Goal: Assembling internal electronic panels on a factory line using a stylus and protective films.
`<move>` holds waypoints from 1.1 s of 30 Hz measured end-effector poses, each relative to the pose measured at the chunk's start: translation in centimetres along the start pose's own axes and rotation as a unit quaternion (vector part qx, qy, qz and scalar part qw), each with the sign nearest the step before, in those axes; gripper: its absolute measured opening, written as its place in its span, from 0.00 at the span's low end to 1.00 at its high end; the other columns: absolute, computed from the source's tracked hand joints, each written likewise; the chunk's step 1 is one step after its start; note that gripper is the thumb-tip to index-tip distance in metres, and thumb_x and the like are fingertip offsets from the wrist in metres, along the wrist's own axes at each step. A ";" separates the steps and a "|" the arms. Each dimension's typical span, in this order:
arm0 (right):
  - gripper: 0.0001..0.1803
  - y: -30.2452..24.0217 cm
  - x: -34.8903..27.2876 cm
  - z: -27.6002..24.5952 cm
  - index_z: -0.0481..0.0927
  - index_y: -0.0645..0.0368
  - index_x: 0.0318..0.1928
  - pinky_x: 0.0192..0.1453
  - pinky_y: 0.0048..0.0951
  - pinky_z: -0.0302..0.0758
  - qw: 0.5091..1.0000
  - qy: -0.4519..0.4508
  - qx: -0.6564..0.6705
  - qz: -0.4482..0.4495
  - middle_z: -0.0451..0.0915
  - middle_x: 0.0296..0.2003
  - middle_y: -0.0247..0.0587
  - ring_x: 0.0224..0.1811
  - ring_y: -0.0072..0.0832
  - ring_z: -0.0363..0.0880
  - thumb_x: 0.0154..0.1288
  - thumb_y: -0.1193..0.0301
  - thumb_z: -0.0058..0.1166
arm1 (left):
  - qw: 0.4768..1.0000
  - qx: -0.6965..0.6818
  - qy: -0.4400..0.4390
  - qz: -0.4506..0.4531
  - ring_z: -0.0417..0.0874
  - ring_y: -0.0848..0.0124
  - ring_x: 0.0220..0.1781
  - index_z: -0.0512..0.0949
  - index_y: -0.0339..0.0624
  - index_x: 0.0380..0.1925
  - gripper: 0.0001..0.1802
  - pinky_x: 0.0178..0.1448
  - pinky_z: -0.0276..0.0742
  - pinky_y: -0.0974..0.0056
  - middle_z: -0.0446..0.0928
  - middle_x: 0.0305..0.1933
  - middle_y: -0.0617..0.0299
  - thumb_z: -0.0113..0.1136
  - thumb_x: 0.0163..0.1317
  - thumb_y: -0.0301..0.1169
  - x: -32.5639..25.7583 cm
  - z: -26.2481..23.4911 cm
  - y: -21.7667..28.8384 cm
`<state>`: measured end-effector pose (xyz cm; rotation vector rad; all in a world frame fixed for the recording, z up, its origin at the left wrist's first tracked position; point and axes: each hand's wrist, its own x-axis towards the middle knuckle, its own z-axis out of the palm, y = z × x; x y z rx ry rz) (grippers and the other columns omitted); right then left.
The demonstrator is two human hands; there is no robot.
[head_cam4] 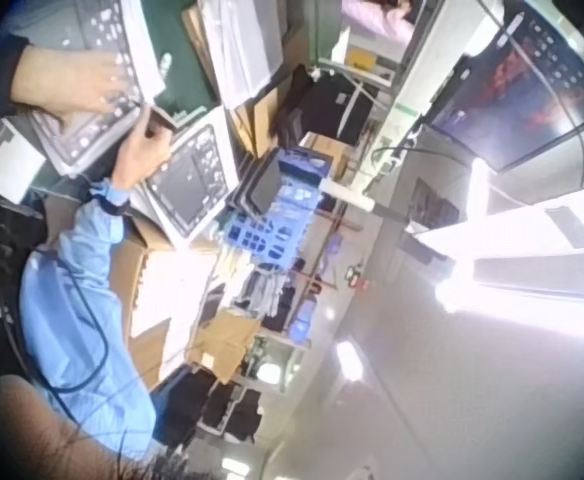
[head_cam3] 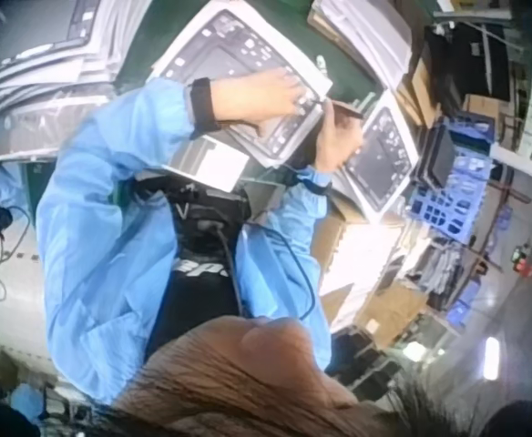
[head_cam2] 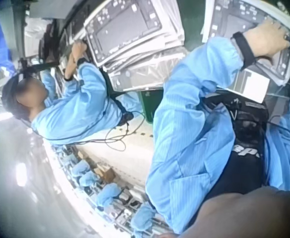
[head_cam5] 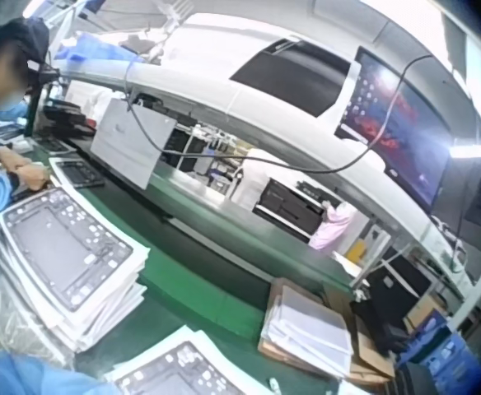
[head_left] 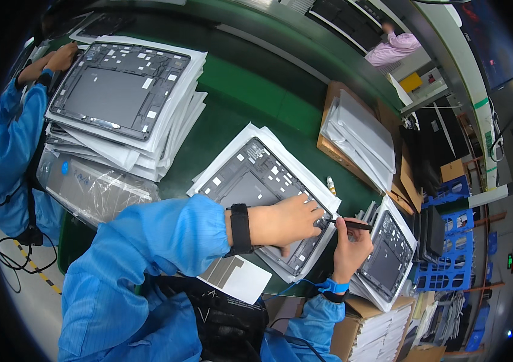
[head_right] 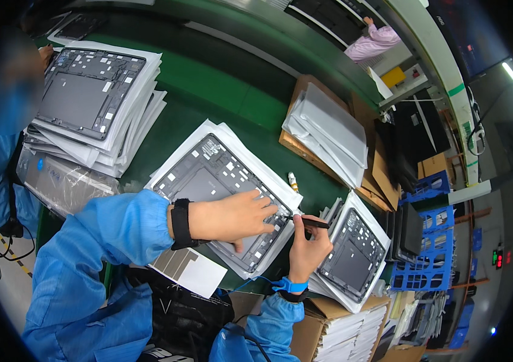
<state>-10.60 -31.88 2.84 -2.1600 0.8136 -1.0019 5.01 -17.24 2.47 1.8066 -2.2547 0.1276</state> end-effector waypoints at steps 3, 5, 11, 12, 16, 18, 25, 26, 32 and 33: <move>0.08 0.3 -0.1 -0.1 0.85 0.68 0.38 0.43 0.24 0.80 1.000 -0.010 -0.007 -0.002 0.88 0.31 0.42 0.36 0.23 0.87 0.63 0.77 0.71 | 0.999 -0.007 0.033 -0.010 0.77 0.59 0.60 0.80 0.43 0.56 0.42 0.57 0.73 0.58 0.77 0.57 0.54 0.76 0.45 0.57 0.5 0.9 -0.4; 0.09 0.2 0.0 -0.1 0.85 0.68 0.38 0.43 0.24 0.80 1.000 -0.009 -0.010 -0.008 0.88 0.31 0.43 0.36 0.23 0.87 0.62 0.77 0.71 | 0.999 -0.024 0.034 -0.011 0.78 0.59 0.59 0.79 0.39 0.53 0.40 0.55 0.74 0.58 0.77 0.55 0.53 0.75 0.47 0.56 0.8 1.2 -0.7; 0.09 0.0 0.0 0.0 0.85 0.68 0.38 0.44 0.25 0.80 1.000 -0.016 -0.007 0.001 0.88 0.31 0.43 0.36 0.23 0.87 0.62 0.77 0.72 | 0.996 -0.077 0.047 -0.014 0.78 0.57 0.60 0.79 0.33 0.50 0.34 0.57 0.77 0.55 0.77 0.57 0.50 0.73 0.55 0.51 1.2 1.9 -1.4; 0.09 0.1 0.0 0.0 0.85 0.68 0.38 0.44 0.25 0.80 1.000 -0.015 -0.006 0.002 0.88 0.31 0.43 0.36 0.23 0.87 0.62 0.77 0.72 | 0.996 -0.076 0.046 -0.015 0.78 0.56 0.60 0.79 0.33 0.50 0.33 0.58 0.77 0.55 0.77 0.58 0.49 0.73 0.55 0.49 1.1 2.0 -1.4; 0.09 0.4 0.1 -0.1 0.85 0.69 0.40 0.44 0.24 0.80 1.000 -0.025 -0.012 -0.003 0.88 0.32 0.44 0.37 0.24 0.87 0.63 0.77 0.71 | 0.995 -0.074 0.069 -0.007 0.79 0.55 0.59 0.79 0.33 0.49 0.30 0.58 0.78 0.54 0.77 0.57 0.48 0.73 0.56 0.46 1.2 2.3 -1.5; 0.09 0.5 0.0 -0.2 0.84 0.69 0.41 0.43 0.23 0.80 0.999 -0.031 -0.024 -0.001 0.88 0.33 0.44 0.38 0.23 0.87 0.64 0.77 0.70 | 0.995 -0.078 0.068 -0.006 0.79 0.55 0.58 0.79 0.33 0.48 0.29 0.57 0.79 0.54 0.77 0.55 0.49 0.73 0.57 0.46 1.3 2.1 -1.6; 0.10 0.6 0.1 -0.1 0.85 0.69 0.39 0.43 0.26 0.81 1.000 -0.023 -0.008 -0.001 0.88 0.32 0.45 0.37 0.25 0.87 0.62 0.76 0.72 | 0.993 -0.091 0.077 -0.008 0.80 0.54 0.56 0.79 0.33 0.46 0.26 0.53 0.80 0.53 0.77 0.52 0.50 0.73 0.58 0.44 1.4 2.1 -1.7; 0.09 0.7 0.1 -0.2 0.84 0.69 0.41 0.43 0.24 0.80 0.999 -0.032 -0.010 -0.008 0.88 0.33 0.44 0.37 0.23 0.86 0.63 0.77 0.71 | 0.993 -0.089 0.075 -0.005 0.80 0.54 0.56 0.79 0.33 0.46 0.26 0.53 0.80 0.53 0.77 0.52 0.50 0.73 0.58 0.44 1.4 2.1 -1.7; 0.10 0.8 0.2 0.1 0.85 0.68 0.38 0.41 0.30 0.82 0.999 -0.020 -0.021 -0.019 0.88 0.31 0.49 0.35 0.32 0.89 0.61 0.75 0.72 | 0.993 -0.099 0.064 -0.005 0.81 0.55 0.55 0.78 0.34 0.48 0.27 0.52 0.81 0.53 0.77 0.50 0.51 0.72 0.58 0.43 1.8 1.9 -2.0; 0.10 0.7 0.2 0.0 0.85 0.68 0.38 0.41 0.30 0.82 1.000 -0.016 -0.016 -0.018 0.88 0.31 0.49 0.35 0.32 0.89 0.61 0.75 0.72 | 0.994 -0.097 0.056 -0.004 0.81 0.55 0.53 0.78 0.34 0.49 0.27 0.51 0.81 0.53 0.77 0.49 0.51 0.72 0.59 0.44 2.0 1.9 -2.1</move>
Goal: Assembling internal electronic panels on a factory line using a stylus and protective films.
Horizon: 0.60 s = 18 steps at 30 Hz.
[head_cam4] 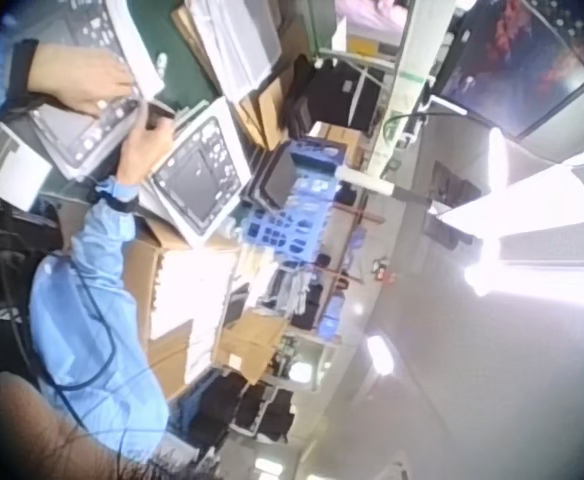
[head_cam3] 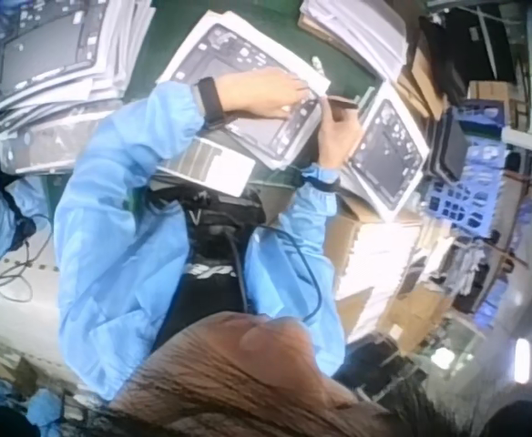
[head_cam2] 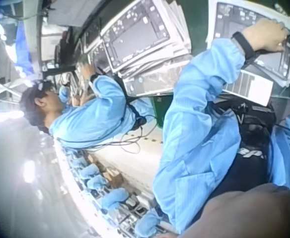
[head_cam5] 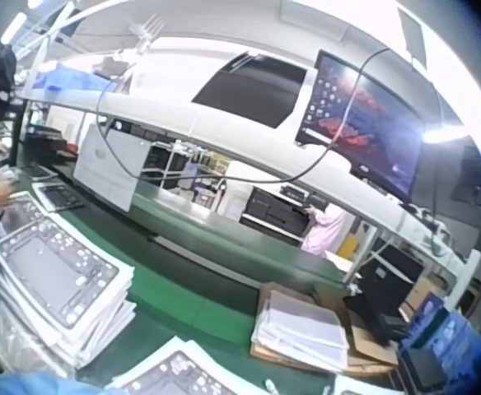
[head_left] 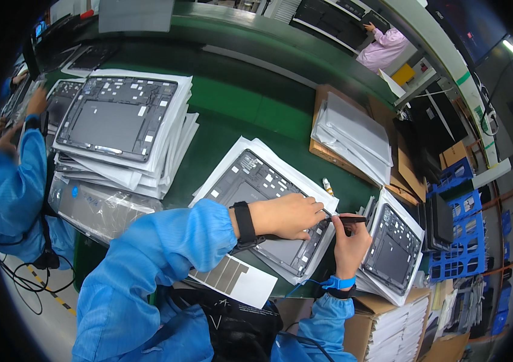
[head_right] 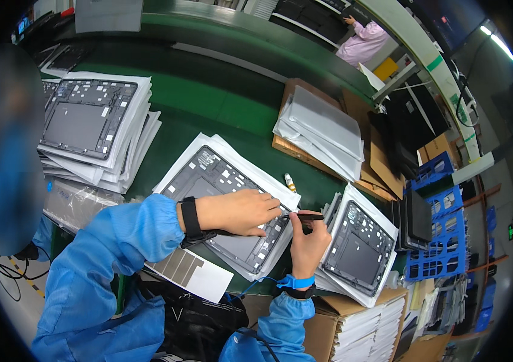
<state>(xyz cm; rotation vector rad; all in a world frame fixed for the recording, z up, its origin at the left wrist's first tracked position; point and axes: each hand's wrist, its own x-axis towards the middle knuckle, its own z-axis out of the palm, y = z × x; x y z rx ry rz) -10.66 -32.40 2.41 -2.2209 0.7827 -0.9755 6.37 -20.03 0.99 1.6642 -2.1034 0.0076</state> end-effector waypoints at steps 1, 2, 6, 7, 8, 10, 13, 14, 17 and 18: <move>0.10 -0.2 0.0 -0.1 0.85 0.67 0.38 0.41 0.30 0.82 1.000 0.000 -0.006 -0.008 0.88 0.31 0.49 0.35 0.33 0.89 0.60 0.75 0.72 | 1.000 0.002 -0.008 0.000 0.82 0.55 0.52 0.78 0.35 0.50 0.27 0.50 0.82 0.53 0.77 0.48 0.51 0.71 0.59 0.44 0.2 0.0 -0.1; 0.09 -0.2 0.0 -0.1 0.85 0.66 0.38 0.41 0.31 0.82 1.000 0.000 -0.011 -0.016 0.88 0.31 0.49 0.34 0.35 0.89 0.60 0.75 0.72 | 1.000 0.008 -0.012 0.002 0.82 0.55 0.52 0.78 0.35 0.50 0.27 0.50 0.82 0.53 0.77 0.48 0.51 0.71 0.59 0.44 0.5 0.1 -0.1; 0.09 -0.8 -0.1 -0.5 0.86 0.65 0.37 0.41 0.34 0.81 1.000 0.020 -0.003 -0.023 0.87 0.31 0.49 0.34 0.37 0.88 0.60 0.74 0.72 | 0.997 0.062 -0.042 0.015 0.83 0.55 0.49 0.78 0.36 0.55 0.29 0.48 0.83 0.52 0.77 0.47 0.51 0.68 0.62 0.47 1.0 0.1 0.0; 0.09 -0.7 -0.1 -0.6 0.86 0.64 0.37 0.40 0.35 0.80 0.999 0.032 -0.017 -0.034 0.87 0.30 0.49 0.34 0.37 0.87 0.60 0.74 0.73 | 0.996 0.072 -0.053 0.017 0.83 0.55 0.48 0.77 0.37 0.57 0.30 0.47 0.83 0.52 0.78 0.47 0.51 0.67 0.63 0.48 1.0 0.0 0.0; 0.09 -0.6 -0.1 -0.7 0.86 0.64 0.37 0.40 0.36 0.79 0.998 0.044 -0.031 -0.044 0.87 0.30 0.48 0.33 0.38 0.86 0.60 0.73 0.73 | 0.995 0.078 -0.060 0.020 0.83 0.55 0.48 0.77 0.37 0.57 0.30 0.47 0.83 0.52 0.78 0.47 0.51 0.67 0.63 0.48 1.0 -0.2 0.1; 0.09 -0.4 -0.1 -0.6 0.86 0.63 0.37 0.39 0.37 0.79 0.998 0.054 -0.015 -0.035 0.86 0.30 0.47 0.33 0.38 0.85 0.60 0.73 0.72 | 0.994 0.094 -0.060 0.014 0.84 0.55 0.47 0.77 0.37 0.59 0.32 0.47 0.83 0.52 0.78 0.47 0.51 0.66 0.64 0.49 0.9 -0.8 0.4; 0.08 -0.3 0.0 -0.7 0.86 0.62 0.37 0.39 0.37 0.78 0.998 0.059 0.008 -0.030 0.86 0.31 0.46 0.34 0.38 0.84 0.60 0.73 0.72 | 0.993 0.095 -0.063 0.004 0.85 0.54 0.46 0.77 0.36 0.59 0.32 0.46 0.83 0.52 0.79 0.45 0.50 0.65 0.64 0.50 1.1 -0.8 0.7; 0.08 -0.3 0.1 -0.8 0.86 0.62 0.37 0.39 0.37 0.77 0.998 0.057 0.015 -0.033 0.86 0.31 0.45 0.34 0.38 0.84 0.60 0.73 0.72 | 0.993 0.099 -0.070 0.007 0.85 0.54 0.46 0.77 0.36 0.59 0.32 0.46 0.83 0.52 0.79 0.45 0.50 0.65 0.64 0.50 1.2 -0.8 0.9; 0.08 -0.2 0.1 -0.9 0.86 0.62 0.37 0.39 0.37 0.77 0.998 0.059 0.016 -0.029 0.87 0.32 0.44 0.35 0.38 0.84 0.60 0.73 0.72 | 0.991 0.109 -0.082 0.004 0.85 0.54 0.45 0.76 0.35 0.59 0.32 0.46 0.83 0.53 0.80 0.43 0.50 0.65 0.65 0.49 1.5 -1.0 1.0; 0.08 -0.3 0.1 -0.8 0.86 0.62 0.37 0.39 0.37 0.77 0.998 0.062 0.022 -0.025 0.87 0.32 0.44 0.35 0.38 0.84 0.60 0.73 0.72 | 0.991 0.104 -0.079 0.002 0.86 0.53 0.44 0.76 0.34 0.59 0.32 0.45 0.83 0.52 0.80 0.42 0.49 0.65 0.65 0.49 1.6 -1.1 1.0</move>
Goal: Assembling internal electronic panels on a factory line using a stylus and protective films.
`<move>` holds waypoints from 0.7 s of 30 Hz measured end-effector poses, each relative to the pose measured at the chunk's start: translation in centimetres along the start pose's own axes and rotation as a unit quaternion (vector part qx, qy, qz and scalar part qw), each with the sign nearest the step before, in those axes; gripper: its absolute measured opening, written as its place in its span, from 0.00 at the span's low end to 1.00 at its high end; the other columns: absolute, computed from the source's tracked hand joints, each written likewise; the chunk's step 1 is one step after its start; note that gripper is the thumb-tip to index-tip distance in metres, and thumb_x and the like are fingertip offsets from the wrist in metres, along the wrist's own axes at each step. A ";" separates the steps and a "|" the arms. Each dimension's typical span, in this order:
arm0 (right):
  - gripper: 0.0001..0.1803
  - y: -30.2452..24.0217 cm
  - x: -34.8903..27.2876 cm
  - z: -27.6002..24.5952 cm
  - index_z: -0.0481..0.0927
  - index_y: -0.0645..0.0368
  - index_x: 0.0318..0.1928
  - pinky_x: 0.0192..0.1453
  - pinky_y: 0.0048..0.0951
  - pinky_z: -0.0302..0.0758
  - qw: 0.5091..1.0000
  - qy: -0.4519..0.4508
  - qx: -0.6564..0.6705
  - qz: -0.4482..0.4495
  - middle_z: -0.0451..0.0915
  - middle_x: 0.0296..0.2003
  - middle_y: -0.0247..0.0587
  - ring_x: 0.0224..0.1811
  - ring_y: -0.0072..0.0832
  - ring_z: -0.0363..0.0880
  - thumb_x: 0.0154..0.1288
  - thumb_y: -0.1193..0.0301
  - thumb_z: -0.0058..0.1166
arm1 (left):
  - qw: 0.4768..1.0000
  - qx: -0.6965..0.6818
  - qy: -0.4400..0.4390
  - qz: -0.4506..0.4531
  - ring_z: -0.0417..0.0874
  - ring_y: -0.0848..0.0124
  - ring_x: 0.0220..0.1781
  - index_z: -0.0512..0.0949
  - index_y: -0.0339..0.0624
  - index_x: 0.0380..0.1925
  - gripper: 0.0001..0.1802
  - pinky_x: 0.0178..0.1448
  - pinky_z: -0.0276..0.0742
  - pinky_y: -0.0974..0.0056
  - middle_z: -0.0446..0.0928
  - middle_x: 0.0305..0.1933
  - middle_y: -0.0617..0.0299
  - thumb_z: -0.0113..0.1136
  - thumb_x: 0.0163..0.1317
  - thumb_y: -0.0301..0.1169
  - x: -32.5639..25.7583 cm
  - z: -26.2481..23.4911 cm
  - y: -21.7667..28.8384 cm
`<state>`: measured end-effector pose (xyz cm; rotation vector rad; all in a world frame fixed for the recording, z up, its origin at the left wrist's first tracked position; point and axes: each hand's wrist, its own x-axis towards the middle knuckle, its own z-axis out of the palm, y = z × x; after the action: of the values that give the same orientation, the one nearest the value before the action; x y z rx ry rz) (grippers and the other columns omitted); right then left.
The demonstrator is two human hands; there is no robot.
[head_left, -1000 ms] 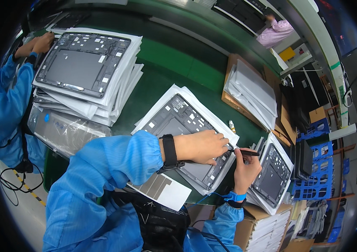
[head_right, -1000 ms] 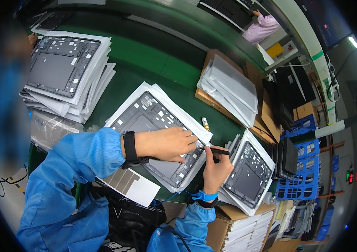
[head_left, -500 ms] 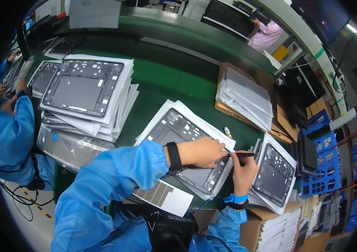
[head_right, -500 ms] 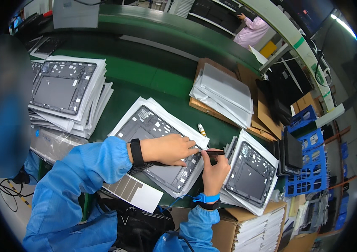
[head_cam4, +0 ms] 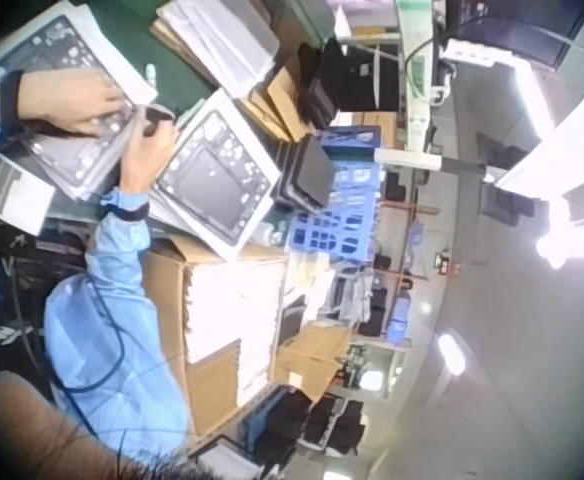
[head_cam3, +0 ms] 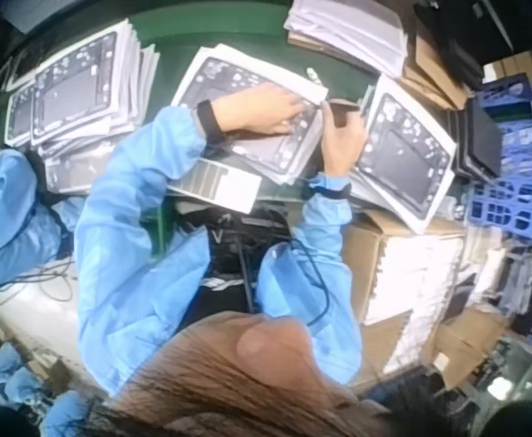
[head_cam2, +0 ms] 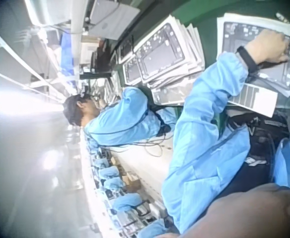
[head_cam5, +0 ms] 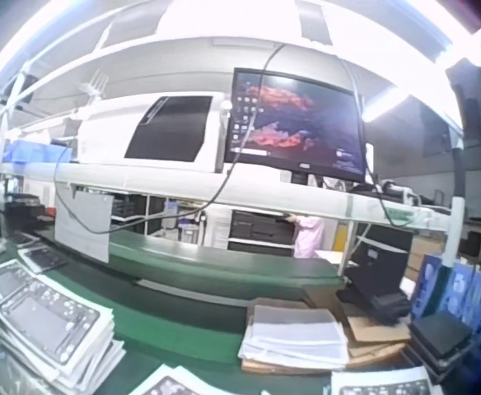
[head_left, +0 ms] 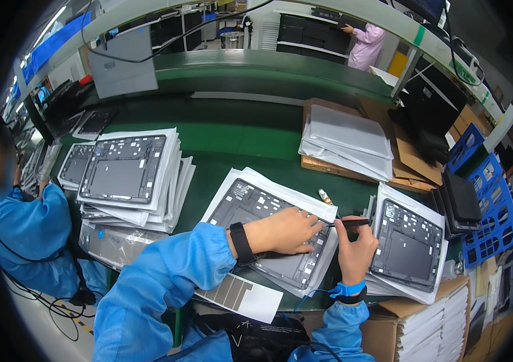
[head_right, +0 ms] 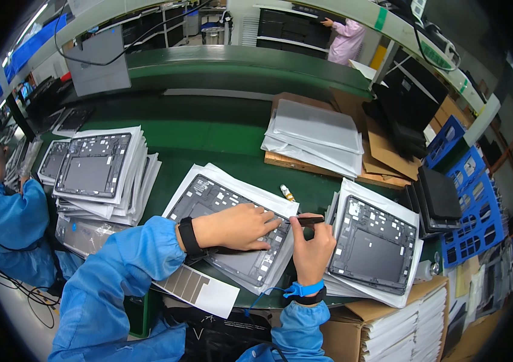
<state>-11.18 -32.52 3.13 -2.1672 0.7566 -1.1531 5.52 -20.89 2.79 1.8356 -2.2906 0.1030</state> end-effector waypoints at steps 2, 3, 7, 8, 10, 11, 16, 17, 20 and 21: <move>0.07 -0.2 0.1 0.0 0.86 0.62 0.37 0.40 0.37 0.76 1.000 0.005 0.020 0.003 0.87 0.32 0.43 0.36 0.37 0.83 0.60 0.73 0.72 | 1.000 -0.004 -0.004 0.001 0.86 0.53 0.43 0.76 0.34 0.59 0.32 0.45 0.83 0.52 0.80 0.42 0.49 0.64 0.65 0.49 0.1 -0.3 0.0; 0.07 -0.3 0.1 0.0 0.86 0.62 0.37 0.40 0.37 0.76 1.000 0.008 0.023 0.008 0.87 0.32 0.43 0.36 0.37 0.83 0.60 0.73 0.72 | 1.000 -0.004 -0.009 -0.001 0.86 0.53 0.43 0.76 0.34 0.59 0.32 0.45 0.83 0.52 0.80 0.42 0.49 0.64 0.66 0.50 0.2 -0.7 0.1; 0.07 -0.3 0.2 0.0 0.86 0.62 0.36 0.41 0.37 0.76 1.000 0.006 0.029 -0.004 0.87 0.33 0.42 0.36 0.38 0.82 0.61 0.74 0.71 | 1.000 0.000 -0.023 0.003 0.86 0.53 0.42 0.77 0.39 0.61 0.31 0.44 0.83 0.52 0.80 0.42 0.50 0.61 0.68 0.52 0.4 -0.6 0.0; 0.07 -0.2 0.1 -0.1 0.86 0.62 0.36 0.41 0.37 0.76 0.999 0.008 0.035 -0.006 0.87 0.33 0.41 0.37 0.38 0.82 0.61 0.74 0.70 | 1.000 0.000 -0.027 0.005 0.86 0.53 0.42 0.77 0.39 0.61 0.31 0.44 0.83 0.52 0.80 0.42 0.50 0.61 0.68 0.52 0.5 -0.7 0.0; 0.07 -0.3 0.1 -0.3 0.86 0.62 0.36 0.42 0.37 0.76 0.999 0.012 0.037 -0.002 0.87 0.33 0.41 0.37 0.38 0.82 0.61 0.75 0.70 | 0.999 0.001 -0.035 -0.001 0.86 0.53 0.41 0.76 0.43 0.63 0.31 0.44 0.83 0.53 0.80 0.42 0.51 0.60 0.69 0.52 0.8 -0.9 0.2; 0.07 -0.4 0.1 -0.4 0.86 0.62 0.36 0.42 0.37 0.76 0.999 0.015 0.039 -0.001 0.87 0.33 0.41 0.37 0.38 0.82 0.60 0.75 0.70 | 0.999 0.002 -0.039 0.001 0.86 0.53 0.41 0.76 0.43 0.63 0.31 0.44 0.83 0.53 0.80 0.42 0.51 0.60 0.69 0.52 0.8 -0.9 0.2; 0.06 -0.4 0.1 -0.2 0.86 0.61 0.36 0.42 0.37 0.76 0.999 0.015 0.050 0.005 0.87 0.33 0.41 0.37 0.38 0.82 0.60 0.75 0.70 | 1.000 0.016 -0.021 -0.005 0.85 0.53 0.43 0.76 0.44 0.65 0.30 0.44 0.83 0.51 0.80 0.41 0.51 0.60 0.70 0.50 0.3 -0.4 0.2; 0.06 -0.3 0.1 -0.1 0.86 0.61 0.36 0.42 0.37 0.75 0.999 0.015 0.050 0.004 0.87 0.33 0.41 0.37 0.38 0.82 0.60 0.75 0.70 | 1.000 0.019 -0.021 -0.006 0.85 0.53 0.43 0.76 0.44 0.65 0.30 0.44 0.83 0.51 0.80 0.41 0.51 0.60 0.70 0.50 0.1 -1.2 0.3; 0.06 0.0 0.0 -0.4 0.86 0.61 0.37 0.42 0.36 0.75 0.997 0.019 0.070 0.015 0.87 0.33 0.41 0.37 0.37 0.82 0.60 0.75 0.71 | 0.993 -0.015 0.044 -0.108 0.84 0.52 0.40 0.80 0.41 0.54 0.21 0.43 0.82 0.51 0.79 0.39 0.52 0.62 0.69 0.42 -1.6 -4.3 1.0; 0.06 -0.1 -0.1 -0.6 0.86 0.61 0.37 0.42 0.36 0.75 0.997 0.013 0.073 0.015 0.87 0.33 0.41 0.37 0.37 0.82 0.60 0.75 0.71 | 0.984 0.000 0.080 -0.160 0.84 0.52 0.39 0.82 0.40 0.49 0.17 0.43 0.82 0.52 0.78 0.38 0.52 0.62 0.68 0.39 -3.0 -5.2 0.8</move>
<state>-11.71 -32.52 3.46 -2.0168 0.6925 -1.1863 5.95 -16.84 7.35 2.0848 -1.8648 0.1943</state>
